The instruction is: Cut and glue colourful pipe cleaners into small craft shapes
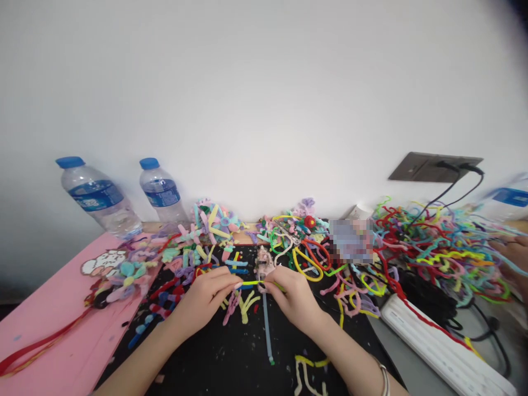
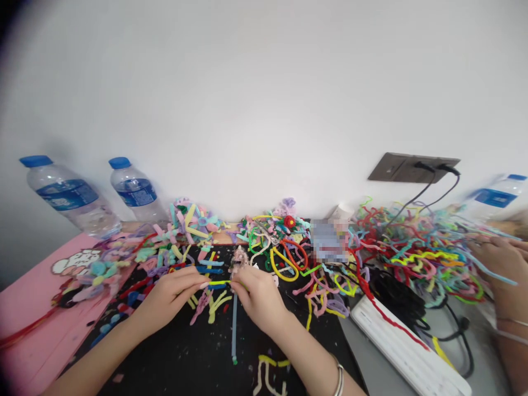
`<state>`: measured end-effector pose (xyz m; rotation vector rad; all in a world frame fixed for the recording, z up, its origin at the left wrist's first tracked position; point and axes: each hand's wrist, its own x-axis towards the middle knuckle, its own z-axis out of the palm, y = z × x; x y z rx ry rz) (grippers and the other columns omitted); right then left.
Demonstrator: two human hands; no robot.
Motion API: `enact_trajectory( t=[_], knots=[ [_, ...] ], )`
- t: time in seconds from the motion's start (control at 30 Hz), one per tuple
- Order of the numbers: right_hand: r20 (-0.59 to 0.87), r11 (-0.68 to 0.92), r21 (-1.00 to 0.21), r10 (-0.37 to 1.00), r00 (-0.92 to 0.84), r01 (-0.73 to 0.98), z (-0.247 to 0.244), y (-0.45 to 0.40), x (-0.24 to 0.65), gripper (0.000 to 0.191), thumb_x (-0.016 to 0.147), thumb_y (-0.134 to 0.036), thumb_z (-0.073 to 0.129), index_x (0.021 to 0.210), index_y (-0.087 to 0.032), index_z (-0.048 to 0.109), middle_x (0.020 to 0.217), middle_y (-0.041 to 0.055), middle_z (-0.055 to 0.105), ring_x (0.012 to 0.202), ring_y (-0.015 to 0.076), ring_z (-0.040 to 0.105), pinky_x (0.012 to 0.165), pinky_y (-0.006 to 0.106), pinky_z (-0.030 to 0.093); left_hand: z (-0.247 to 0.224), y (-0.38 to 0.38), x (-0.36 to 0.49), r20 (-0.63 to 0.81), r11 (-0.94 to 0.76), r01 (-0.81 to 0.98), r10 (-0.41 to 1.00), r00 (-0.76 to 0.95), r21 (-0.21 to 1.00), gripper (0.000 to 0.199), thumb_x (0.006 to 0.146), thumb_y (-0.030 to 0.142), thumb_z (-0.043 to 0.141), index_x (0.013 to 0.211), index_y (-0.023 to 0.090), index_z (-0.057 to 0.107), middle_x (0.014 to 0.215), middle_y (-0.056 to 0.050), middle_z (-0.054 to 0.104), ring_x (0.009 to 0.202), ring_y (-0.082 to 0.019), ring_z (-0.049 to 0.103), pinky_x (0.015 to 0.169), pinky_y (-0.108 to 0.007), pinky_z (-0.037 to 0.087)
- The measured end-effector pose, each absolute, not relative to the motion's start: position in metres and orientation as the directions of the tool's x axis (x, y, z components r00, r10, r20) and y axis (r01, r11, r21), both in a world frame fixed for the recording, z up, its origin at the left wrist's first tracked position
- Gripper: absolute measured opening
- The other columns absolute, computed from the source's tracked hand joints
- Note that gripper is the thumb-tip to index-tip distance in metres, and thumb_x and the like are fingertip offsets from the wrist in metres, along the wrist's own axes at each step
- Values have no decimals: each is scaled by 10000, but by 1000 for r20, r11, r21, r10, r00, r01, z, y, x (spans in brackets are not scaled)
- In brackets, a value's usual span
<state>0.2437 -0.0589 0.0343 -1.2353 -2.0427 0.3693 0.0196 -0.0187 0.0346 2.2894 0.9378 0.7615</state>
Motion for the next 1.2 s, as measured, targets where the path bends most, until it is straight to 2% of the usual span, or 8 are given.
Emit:
enact_trajectory(
  t=[0.13,0.3,0.47,0.63,0.77,1.0,1.2],
  knots=[
    [460,528,-569,840,-288,631,33,-58,246,164,901,-161,498,766,-181,590,692,19,604,638,130,558,599,214,405,31,-20,16,280,-622,436,730,624,650,278,956,183,372,986,194,648,876,-38,598,803,-145,583,725,-229,450],
    [501,497,-554,840,-209,668,23,-62,237,221,881,-180,510,660,-180,528,579,-14,543,521,110,495,517,209,354,29,-22,19,361,-619,438,761,538,652,265,953,191,390,1093,213,614,873,-35,552,796,-144,574,733,-237,466],
    [526,520,-564,825,-207,641,17,-69,228,219,877,-164,490,660,-186,510,547,-35,505,474,94,453,481,199,334,25,-24,19,464,-625,465,779,421,627,198,924,211,456,1008,186,633,842,-42,547,750,-152,568,684,-251,477],
    [509,477,-606,848,-150,636,18,-74,223,243,874,-169,478,632,-195,480,536,-38,485,460,96,441,460,207,326,21,-28,20,370,-615,457,771,519,643,192,852,237,594,1035,199,635,886,-52,626,786,-170,602,716,-262,497],
    [490,457,-623,861,-138,636,18,-75,222,249,873,-181,473,624,-196,478,524,-40,471,451,99,431,457,212,327,17,-30,25,337,-611,449,764,550,652,159,898,225,528,960,206,673,847,-41,677,784,-161,636,720,-244,505],
    [454,417,-652,884,-115,633,15,-73,225,244,887,-199,464,649,-190,518,558,-20,530,486,110,473,488,215,358,13,-23,20,474,-645,459,763,441,612,165,883,255,563,831,190,706,812,-43,735,731,-162,683,717,-233,532],
    [448,388,-662,891,-77,641,13,-70,226,267,869,-209,484,603,-188,476,529,-34,475,476,106,440,476,212,339,18,-20,15,469,-657,499,754,461,565,198,878,284,573,746,186,682,737,-18,717,657,-141,660,686,-218,525]
  ],
)
